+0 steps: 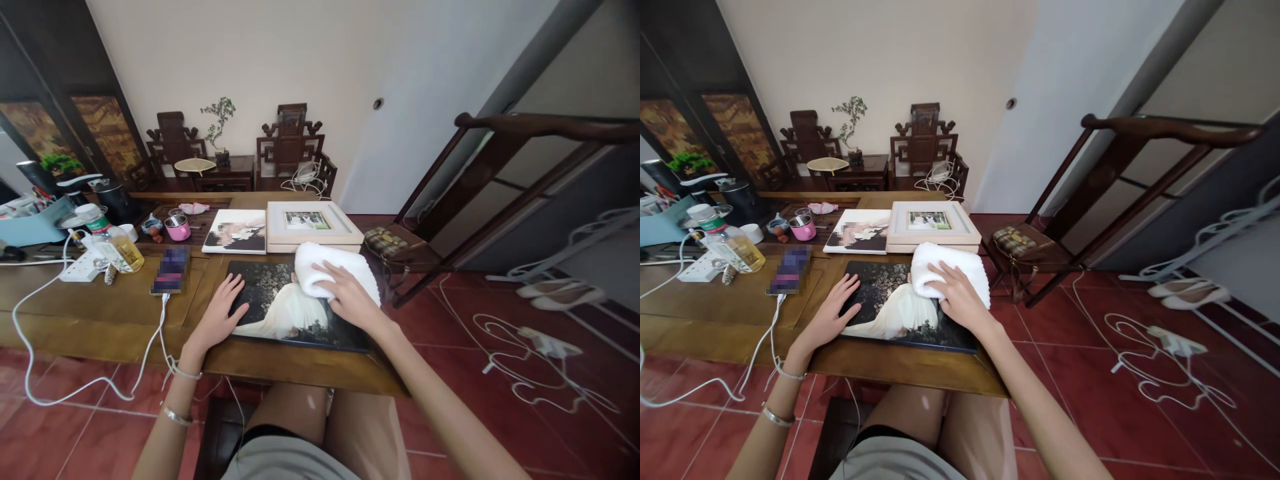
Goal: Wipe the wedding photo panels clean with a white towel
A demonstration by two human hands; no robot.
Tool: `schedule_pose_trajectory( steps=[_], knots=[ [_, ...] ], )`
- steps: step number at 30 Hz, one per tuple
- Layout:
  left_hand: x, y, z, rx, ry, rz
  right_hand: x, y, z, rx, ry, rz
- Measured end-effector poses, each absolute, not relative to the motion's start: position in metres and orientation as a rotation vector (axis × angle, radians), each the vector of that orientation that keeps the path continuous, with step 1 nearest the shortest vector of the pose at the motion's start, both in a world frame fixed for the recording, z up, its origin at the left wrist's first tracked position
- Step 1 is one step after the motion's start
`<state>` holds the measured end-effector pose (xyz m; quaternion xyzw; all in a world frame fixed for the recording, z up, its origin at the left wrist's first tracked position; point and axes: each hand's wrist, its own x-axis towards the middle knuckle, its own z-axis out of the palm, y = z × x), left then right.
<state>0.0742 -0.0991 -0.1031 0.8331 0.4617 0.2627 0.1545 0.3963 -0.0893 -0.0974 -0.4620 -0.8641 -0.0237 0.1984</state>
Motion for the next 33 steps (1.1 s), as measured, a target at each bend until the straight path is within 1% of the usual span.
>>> schedule_pose_trajectory(
  steps=[4,10,12,15,21,24,27,33],
  knots=[
    [0.074,-0.098,-0.105,2.345,1.324,0.774,0.387,-0.104,-0.095,-1.249,-2.439,-0.004],
    [0.077,-0.097,-0.105,2.347,1.347,0.775,0.376,-0.185,-0.084,-1.161,-2.508,0.107],
    [0.077,-0.096,-0.105,2.356,1.351,0.77,0.377,-0.198,-0.082,-1.138,-2.525,0.15],
    [0.077,-0.093,-0.105,2.375,1.326,0.767,0.385,-0.189,-0.083,-1.132,-2.52,0.181],
    [0.076,-0.086,-0.105,2.382,1.312,0.767,0.406,-0.116,-0.094,-1.186,-2.416,0.13],
    [0.078,-0.088,-0.105,2.363,1.352,0.793,0.405,-0.096,-0.097,-1.219,-2.4,0.092],
    [0.08,-0.089,-0.105,2.355,1.366,0.798,0.397,-0.104,-0.096,-1.231,-2.402,0.089],
    [0.079,-0.09,-0.105,2.361,1.362,0.778,0.379,-0.17,-0.084,-1.138,-2.508,0.166]
  ],
)
